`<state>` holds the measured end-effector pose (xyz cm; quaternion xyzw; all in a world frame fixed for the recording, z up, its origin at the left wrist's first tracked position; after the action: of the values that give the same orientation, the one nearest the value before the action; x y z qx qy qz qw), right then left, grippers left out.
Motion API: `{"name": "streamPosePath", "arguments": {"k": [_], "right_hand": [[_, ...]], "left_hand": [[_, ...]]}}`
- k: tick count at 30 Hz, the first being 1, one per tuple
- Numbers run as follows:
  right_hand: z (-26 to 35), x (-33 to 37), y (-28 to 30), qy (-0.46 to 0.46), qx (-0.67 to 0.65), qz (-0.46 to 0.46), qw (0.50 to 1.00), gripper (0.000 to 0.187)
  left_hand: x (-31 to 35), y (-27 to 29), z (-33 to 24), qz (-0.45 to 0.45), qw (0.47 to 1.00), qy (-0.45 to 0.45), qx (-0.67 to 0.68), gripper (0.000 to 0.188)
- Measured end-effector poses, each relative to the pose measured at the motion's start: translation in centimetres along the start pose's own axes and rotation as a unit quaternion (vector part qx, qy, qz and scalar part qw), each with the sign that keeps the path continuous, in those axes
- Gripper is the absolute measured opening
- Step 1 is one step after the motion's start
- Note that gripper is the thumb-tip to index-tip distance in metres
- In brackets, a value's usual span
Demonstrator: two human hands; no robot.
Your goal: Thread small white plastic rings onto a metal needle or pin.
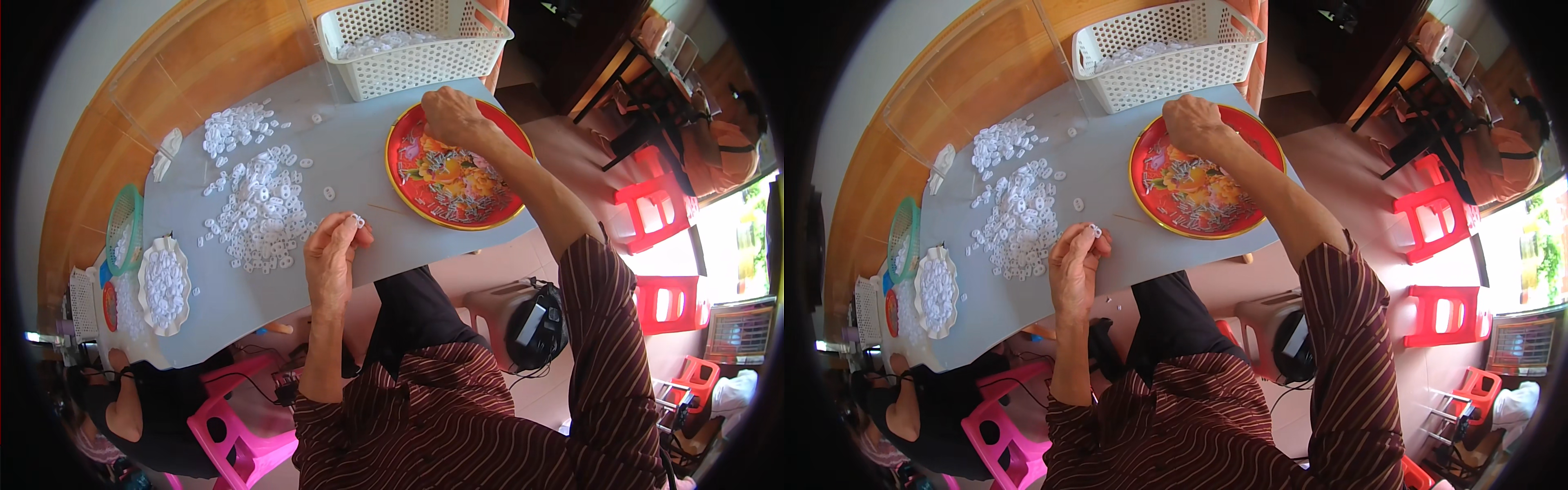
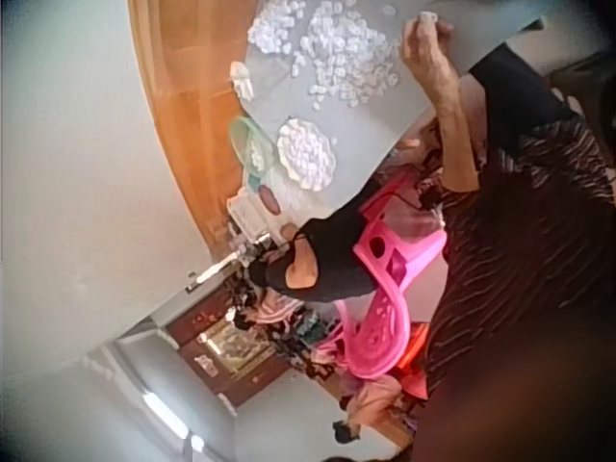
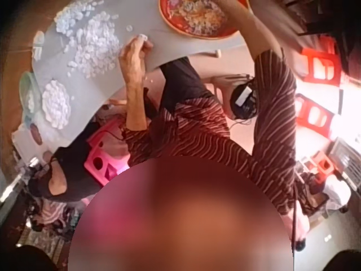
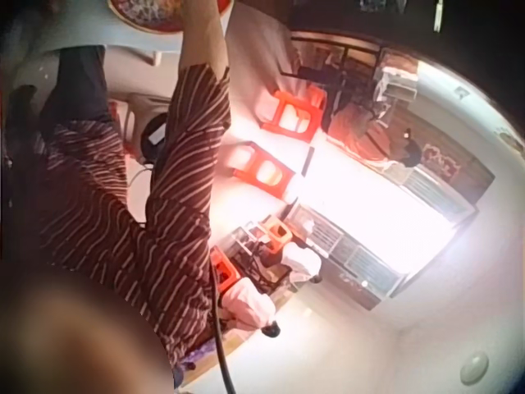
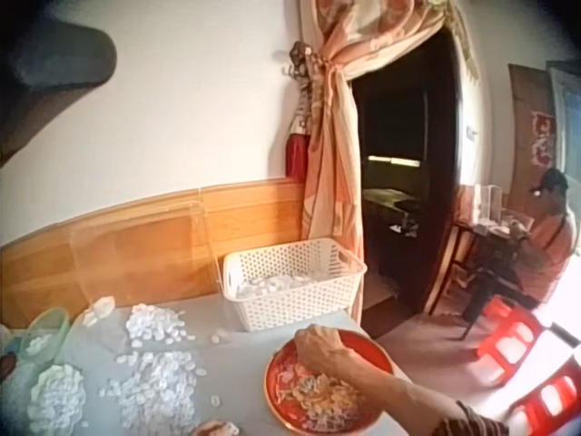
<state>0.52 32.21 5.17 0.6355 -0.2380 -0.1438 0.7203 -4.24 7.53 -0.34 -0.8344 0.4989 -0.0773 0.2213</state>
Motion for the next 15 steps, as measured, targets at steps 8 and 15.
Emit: {"name": "streamPosePath", "arguments": {"k": [8, 15], "right_hand": [[0.3, 1.9, -0.7, 0.002, -0.068, -0.023, 0.997, 0.021], [5.9, 6.0, 0.1, 0.154, -0.521, -0.001, 0.839, 0.018]], "left_hand": [[1.0, 0.8, -0.5, -0.004, 1.000, -0.018, 0.000, 0.013], [1.7, 1.7, -1.1, -0.011, 0.999, -0.031, -0.007, 0.014]]}}
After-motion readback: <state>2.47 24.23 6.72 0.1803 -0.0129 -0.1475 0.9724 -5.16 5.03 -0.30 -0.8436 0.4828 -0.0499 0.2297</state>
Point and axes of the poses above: each hand's wrist, its own x-axis away from the middle knuckle, its own y-axis out of the back of the hand, z = x × y, the point moved 7 cm from there along -x, towards the middle knuckle, and after that the axes turned 14 degrees about z, right-handed, at the moved point
